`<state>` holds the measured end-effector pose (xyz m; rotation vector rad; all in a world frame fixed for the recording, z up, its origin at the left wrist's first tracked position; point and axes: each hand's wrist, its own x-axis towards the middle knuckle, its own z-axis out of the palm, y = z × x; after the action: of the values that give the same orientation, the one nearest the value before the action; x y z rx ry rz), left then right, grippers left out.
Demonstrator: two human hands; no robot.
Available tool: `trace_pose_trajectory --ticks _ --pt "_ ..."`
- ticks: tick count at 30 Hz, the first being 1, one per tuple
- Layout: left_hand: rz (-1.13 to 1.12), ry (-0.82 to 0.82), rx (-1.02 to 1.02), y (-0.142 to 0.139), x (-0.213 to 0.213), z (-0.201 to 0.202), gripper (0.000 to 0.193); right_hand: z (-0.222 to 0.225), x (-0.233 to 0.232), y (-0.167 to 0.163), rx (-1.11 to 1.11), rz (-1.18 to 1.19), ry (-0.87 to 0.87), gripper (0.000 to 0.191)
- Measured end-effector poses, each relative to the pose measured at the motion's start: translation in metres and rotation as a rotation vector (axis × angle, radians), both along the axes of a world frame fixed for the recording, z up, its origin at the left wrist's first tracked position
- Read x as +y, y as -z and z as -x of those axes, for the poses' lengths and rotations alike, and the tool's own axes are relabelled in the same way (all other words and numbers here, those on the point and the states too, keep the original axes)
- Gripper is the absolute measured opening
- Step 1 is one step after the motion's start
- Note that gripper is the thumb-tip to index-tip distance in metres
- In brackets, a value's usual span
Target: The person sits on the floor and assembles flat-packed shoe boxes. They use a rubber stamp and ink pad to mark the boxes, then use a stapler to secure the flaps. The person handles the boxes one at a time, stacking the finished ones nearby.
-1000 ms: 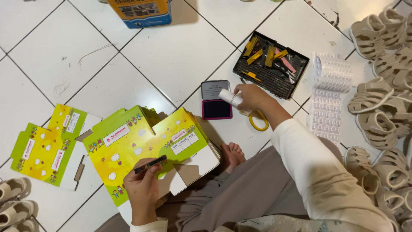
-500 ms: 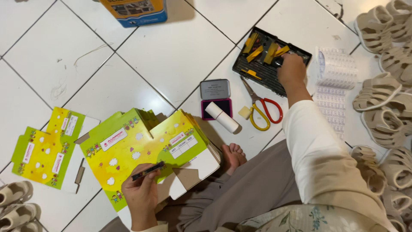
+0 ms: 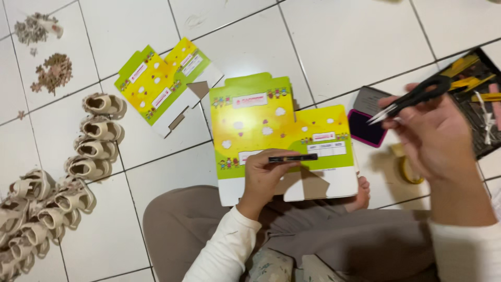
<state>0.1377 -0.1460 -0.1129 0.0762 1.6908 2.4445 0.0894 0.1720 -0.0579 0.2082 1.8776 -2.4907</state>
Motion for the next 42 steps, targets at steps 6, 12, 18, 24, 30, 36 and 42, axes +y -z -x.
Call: trace_pose_trajectory --ticks 6,12,18,24,30,36,42 --pt "0.155 -0.050 0.087 -0.002 -0.015 0.020 0.021 -0.021 -0.110 -0.008 -0.079 0.358 -0.070 0.038" --pt "0.202 -0.073 0.126 0.002 -0.027 0.033 0.022 -0.017 -0.139 -0.007 0.054 -0.088 -0.156 0.039" --pt "0.281 -0.073 0.166 0.008 -0.034 0.031 0.018 -0.018 -0.151 0.007 0.149 -0.320 -0.225 0.036" --pt "0.263 -0.071 0.169 0.014 -0.035 0.028 0.019 -0.024 -0.152 0.011 0.178 -0.323 -0.242 0.035" --pt "0.289 -0.088 0.188 0.016 -0.035 0.024 0.018 -0.028 -0.155 0.007 0.121 -0.311 -0.235 0.035" --pt "0.287 -0.095 0.187 0.014 -0.037 0.023 0.018 -0.028 -0.158 0.004 0.226 -0.438 -0.250 0.035" --pt "0.289 -0.106 0.183 0.014 -0.037 0.022 0.018 -0.029 -0.160 0.007 0.209 -0.424 -0.217 0.035"
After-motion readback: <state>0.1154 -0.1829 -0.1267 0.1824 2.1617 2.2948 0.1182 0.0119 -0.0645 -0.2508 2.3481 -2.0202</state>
